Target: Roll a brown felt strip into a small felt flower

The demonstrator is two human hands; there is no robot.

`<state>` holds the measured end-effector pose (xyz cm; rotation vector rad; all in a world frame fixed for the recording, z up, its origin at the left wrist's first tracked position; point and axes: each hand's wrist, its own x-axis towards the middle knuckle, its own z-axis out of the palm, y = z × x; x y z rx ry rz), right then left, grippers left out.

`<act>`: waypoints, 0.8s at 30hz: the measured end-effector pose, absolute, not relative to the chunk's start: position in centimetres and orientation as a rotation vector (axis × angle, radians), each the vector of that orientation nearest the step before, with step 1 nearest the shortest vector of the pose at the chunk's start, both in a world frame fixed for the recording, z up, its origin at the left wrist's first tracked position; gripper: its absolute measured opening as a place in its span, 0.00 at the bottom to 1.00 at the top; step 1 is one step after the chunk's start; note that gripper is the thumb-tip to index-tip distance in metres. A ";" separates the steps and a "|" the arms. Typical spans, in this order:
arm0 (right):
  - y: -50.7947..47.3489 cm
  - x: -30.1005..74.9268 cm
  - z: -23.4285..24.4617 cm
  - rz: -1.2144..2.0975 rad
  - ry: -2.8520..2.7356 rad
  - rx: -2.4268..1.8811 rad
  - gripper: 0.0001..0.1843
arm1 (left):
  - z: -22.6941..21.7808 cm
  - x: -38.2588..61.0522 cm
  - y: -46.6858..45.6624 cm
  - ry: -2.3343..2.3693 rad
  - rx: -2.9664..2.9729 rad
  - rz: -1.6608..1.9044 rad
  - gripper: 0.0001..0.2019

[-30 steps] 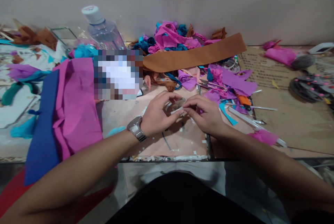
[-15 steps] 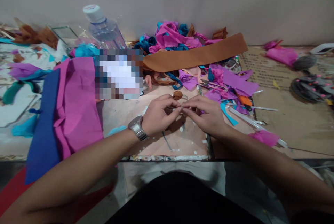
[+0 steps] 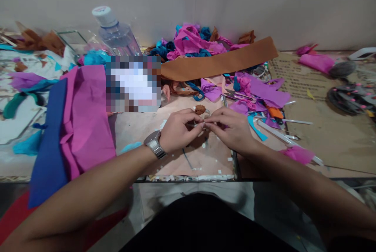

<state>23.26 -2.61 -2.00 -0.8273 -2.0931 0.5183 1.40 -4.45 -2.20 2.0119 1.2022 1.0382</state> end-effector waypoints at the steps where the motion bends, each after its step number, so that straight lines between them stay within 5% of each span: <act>1: -2.6 23.3 -2.0 0.523 -2.097 -0.833 0.05 | -2.2 1.4 -4.5 1.201 2.019 1.020 0.06; 24: -3.1 22.9 -2.3 0.421 -2.194 -0.845 0.10 | -1.2 1.5 -4.3 1.114 1.841 1.007 0.10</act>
